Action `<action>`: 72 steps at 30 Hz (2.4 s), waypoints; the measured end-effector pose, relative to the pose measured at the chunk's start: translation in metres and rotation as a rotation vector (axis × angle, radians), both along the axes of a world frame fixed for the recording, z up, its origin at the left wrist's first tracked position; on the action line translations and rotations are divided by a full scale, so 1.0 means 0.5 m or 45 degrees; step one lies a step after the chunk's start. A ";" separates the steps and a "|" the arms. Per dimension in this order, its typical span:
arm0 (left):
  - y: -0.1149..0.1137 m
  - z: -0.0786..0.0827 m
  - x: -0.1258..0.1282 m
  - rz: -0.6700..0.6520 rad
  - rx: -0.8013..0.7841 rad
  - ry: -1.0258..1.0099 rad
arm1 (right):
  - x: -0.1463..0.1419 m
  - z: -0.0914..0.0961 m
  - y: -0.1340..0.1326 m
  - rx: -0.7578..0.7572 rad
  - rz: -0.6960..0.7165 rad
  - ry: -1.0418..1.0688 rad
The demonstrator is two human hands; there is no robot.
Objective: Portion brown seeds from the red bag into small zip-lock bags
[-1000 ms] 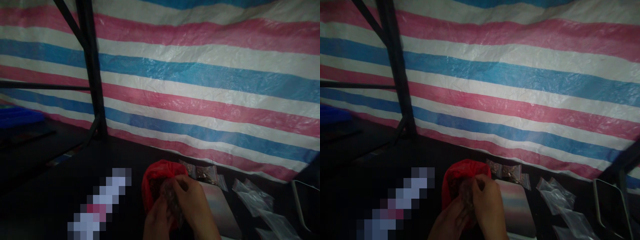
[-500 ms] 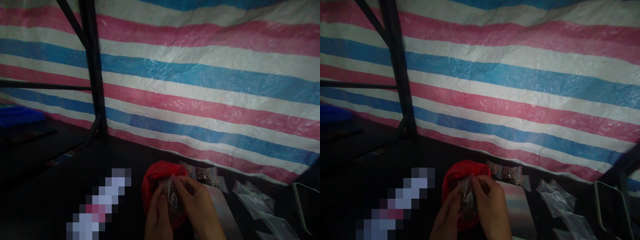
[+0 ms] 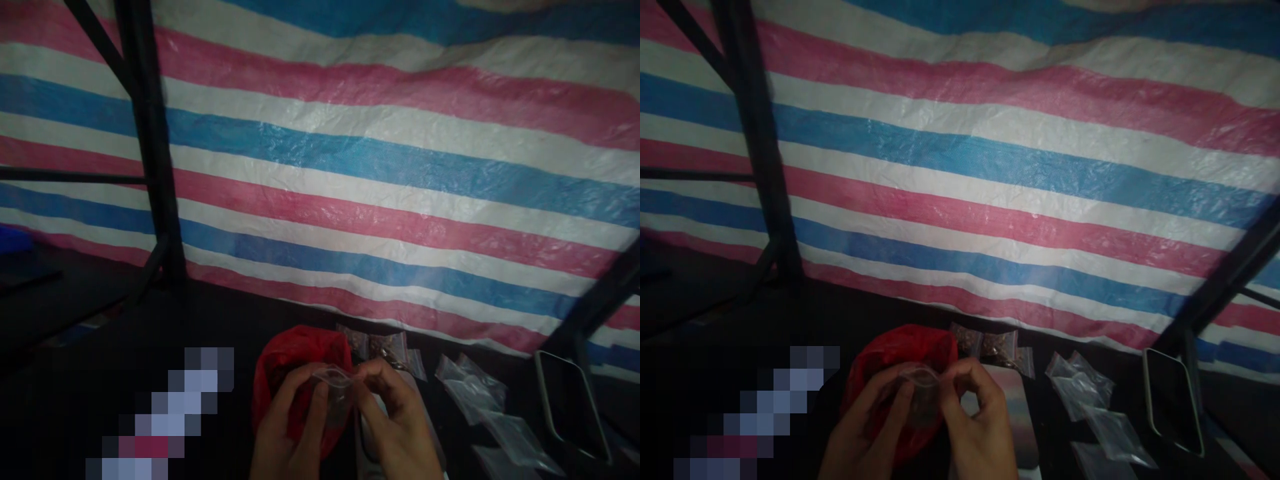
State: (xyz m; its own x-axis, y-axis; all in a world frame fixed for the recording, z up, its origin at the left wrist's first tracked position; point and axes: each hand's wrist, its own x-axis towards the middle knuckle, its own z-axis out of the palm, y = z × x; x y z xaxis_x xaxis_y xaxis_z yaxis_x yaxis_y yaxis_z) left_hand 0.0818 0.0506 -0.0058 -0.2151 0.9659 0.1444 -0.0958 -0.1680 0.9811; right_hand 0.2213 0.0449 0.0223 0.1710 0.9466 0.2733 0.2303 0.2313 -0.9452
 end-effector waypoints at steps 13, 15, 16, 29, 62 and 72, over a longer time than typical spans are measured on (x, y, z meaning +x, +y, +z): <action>0.007 0.006 0.033 -0.153 -0.067 -0.114 | 0.016 -0.027 -0.006 -0.024 -0.072 -0.036; 0.013 0.000 0.033 -0.232 -0.095 -0.087 | 0.022 -0.019 -0.007 -0.051 -0.068 -0.026; 0.017 -0.005 0.032 -0.250 -0.104 -0.066 | 0.030 -0.014 -0.008 -0.067 -0.079 -0.016; 0.026 -0.041 0.026 -0.048 -0.033 0.062 | 0.213 -0.067 -0.005 -0.083 -0.762 -0.361; -0.003 -0.047 0.031 0.130 0.807 0.745 | 0.234 -0.108 0.006 -0.016 -0.530 -0.475; -0.025 -0.059 0.073 0.029 0.350 0.498 | 0.176 -0.040 -0.001 0.028 -0.232 -0.150</action>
